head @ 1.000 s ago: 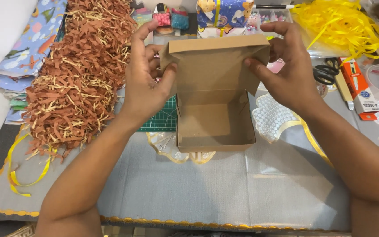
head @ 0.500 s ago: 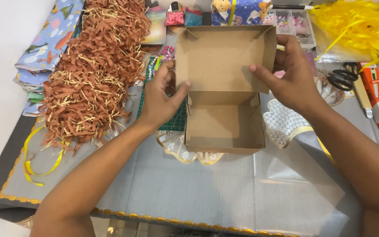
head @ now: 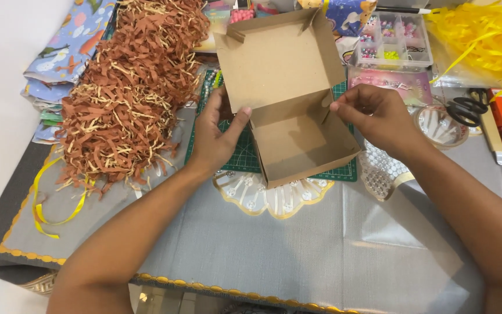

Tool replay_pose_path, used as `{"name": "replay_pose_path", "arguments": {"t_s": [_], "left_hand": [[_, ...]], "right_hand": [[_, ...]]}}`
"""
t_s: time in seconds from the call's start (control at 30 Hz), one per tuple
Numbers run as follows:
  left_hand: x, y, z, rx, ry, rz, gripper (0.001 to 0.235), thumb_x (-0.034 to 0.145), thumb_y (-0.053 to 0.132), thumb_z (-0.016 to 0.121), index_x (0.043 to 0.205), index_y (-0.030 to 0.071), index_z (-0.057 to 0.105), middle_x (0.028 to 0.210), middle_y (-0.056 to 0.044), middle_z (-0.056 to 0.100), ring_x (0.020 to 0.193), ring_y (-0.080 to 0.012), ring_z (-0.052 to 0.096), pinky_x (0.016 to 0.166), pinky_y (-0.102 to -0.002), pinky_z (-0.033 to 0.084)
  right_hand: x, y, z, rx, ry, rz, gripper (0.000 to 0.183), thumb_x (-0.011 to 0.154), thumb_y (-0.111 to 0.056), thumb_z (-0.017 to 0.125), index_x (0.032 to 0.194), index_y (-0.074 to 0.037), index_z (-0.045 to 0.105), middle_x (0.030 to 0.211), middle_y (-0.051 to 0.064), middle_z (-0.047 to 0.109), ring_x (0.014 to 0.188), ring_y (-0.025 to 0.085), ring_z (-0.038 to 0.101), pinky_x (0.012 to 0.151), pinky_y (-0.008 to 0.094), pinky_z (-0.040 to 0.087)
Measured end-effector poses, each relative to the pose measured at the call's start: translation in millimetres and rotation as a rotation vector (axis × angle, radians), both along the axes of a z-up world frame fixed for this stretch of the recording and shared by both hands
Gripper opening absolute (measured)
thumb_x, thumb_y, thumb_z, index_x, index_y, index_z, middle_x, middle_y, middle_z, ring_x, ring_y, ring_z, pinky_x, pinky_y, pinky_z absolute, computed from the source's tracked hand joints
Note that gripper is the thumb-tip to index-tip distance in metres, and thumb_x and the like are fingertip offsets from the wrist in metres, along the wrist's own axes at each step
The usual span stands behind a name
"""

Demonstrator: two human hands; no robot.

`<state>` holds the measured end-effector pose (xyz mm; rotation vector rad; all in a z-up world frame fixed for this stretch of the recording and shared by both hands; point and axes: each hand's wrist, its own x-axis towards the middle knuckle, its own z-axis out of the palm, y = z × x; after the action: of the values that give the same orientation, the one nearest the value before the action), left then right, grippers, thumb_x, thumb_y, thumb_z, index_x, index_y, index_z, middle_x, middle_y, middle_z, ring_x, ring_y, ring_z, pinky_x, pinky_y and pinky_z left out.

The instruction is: The person folds and assembles a flat cardboard box by hand, tucking flaps and securing tabs to form the sides and bottom. The person then lifts the completed box to show its interior.

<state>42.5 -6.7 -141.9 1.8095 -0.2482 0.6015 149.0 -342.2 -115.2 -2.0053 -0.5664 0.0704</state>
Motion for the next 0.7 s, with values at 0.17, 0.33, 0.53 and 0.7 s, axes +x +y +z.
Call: {"name": "replay_pose_path", "arguments": {"t_s": [0.17, 0.33, 0.53, 0.7], "left_hand": [[-8.7, -7.8, 11.6, -0.053, -0.013, -0.058, 0.031, 0.118, 0.022, 0.072, 0.145, 0.011, 0.063, 0.12, -0.009, 0.075, 0.116, -0.0215, 0.074, 0.105, -0.047, 0.063], [-16.5, -10.2, 10.8, -0.071, -0.007, -0.146, 0.036, 0.113, 0.021, 0.074, 0.145, 0.011, 0.061, 0.121, -0.009, 0.074, 0.115, -0.0215, 0.071, 0.104, -0.047, 0.062], [-10.1, 15.6, 20.9, -0.213, -0.014, -0.247, 0.06, 0.115, 0.053, 0.054, 0.153, 0.007, 0.065, 0.123, -0.015, 0.074, 0.114, -0.026, 0.076, 0.106, -0.051, 0.065], [-9.8, 34.8, 56.3, -0.372, 0.021, -0.147, 0.04, 0.112, 0.029, 0.076, 0.146, 0.012, 0.063, 0.126, -0.006, 0.077, 0.112, -0.0137, 0.074, 0.102, -0.03, 0.063]], "right_hand": [[17.1, -2.6, -19.5, 0.173, -0.027, -0.069, 0.037, 0.125, -0.036, 0.079, 0.14, -0.004, 0.07, 0.115, 0.016, 0.075, 0.109, 0.028, 0.073, 0.095, 0.042, 0.055], [0.6, 5.1, -3.9, 0.285, -0.003, 0.015, 0.055, 0.113, -0.015, 0.085, 0.156, 0.002, 0.056, 0.117, 0.014, 0.074, 0.114, 0.023, 0.071, 0.099, 0.036, 0.053], [-4.8, 5.1, -0.4, 0.214, -0.063, -0.014, 0.033, 0.108, -0.001, 0.086, 0.138, -0.004, 0.075, 0.11, 0.007, 0.081, 0.11, 0.019, 0.075, 0.106, 0.037, 0.055], [-19.0, 10.6, 18.4, -0.132, 0.043, -0.008, 0.023, 0.115, -0.034, 0.076, 0.131, -0.018, 0.08, 0.124, -0.005, 0.077, 0.103, 0.014, 0.063, 0.095, 0.032, 0.05]]}}
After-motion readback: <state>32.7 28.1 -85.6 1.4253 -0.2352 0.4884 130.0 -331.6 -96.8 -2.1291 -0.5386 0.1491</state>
